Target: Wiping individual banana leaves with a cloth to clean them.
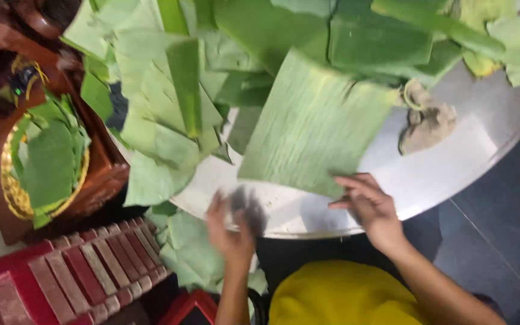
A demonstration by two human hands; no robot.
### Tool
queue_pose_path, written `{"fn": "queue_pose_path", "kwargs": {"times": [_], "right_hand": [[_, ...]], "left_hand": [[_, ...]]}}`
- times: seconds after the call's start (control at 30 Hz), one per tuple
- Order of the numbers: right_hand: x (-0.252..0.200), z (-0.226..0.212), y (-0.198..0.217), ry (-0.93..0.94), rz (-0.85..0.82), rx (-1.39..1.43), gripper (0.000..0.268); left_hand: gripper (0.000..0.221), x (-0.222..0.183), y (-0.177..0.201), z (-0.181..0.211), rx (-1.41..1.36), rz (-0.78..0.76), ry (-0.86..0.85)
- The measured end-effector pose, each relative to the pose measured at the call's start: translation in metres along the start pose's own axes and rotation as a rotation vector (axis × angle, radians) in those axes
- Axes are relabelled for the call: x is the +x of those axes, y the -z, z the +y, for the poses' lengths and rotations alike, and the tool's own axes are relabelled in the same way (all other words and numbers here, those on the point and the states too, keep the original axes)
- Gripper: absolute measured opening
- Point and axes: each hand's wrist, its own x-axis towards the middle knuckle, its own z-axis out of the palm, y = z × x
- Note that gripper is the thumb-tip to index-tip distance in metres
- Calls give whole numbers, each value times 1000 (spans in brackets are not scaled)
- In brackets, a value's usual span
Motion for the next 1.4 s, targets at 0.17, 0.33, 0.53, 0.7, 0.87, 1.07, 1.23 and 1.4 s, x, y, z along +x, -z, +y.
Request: {"fn": "queue_pose_path", "kwargs": {"times": [0.17,0.33,0.53,0.7,0.87,1.07,1.23,1.4], "right_hand": [[-6,-18,44,239,60,-859,19],[75,-62,100,858,138,-1555,32],[151,-15,158,899,146,-1456,25],[77,33,31,970,-155,-1268,26],[89,115,15,1104,-564,-1231,37],[178,20,70,882,-150,-1729,41],[130,132,32,1079,-317,-1404,25],[130,157,33,1066,-616,-1228,31]], "left_hand": [[21,5,-40,49,-152,-79,-150],[20,-42,-61,74,-48,-64,-319],[27,-73,-70,86,-214,-179,-347],[27,-88,-67,76,-194,-182,-365],[21,-78,-61,78,-77,-154,-371],[22,-57,-55,80,-193,-244,-405],[20,-54,-62,81,-200,-204,-387],[28,-68,-66,72,-100,-175,-403]]}}
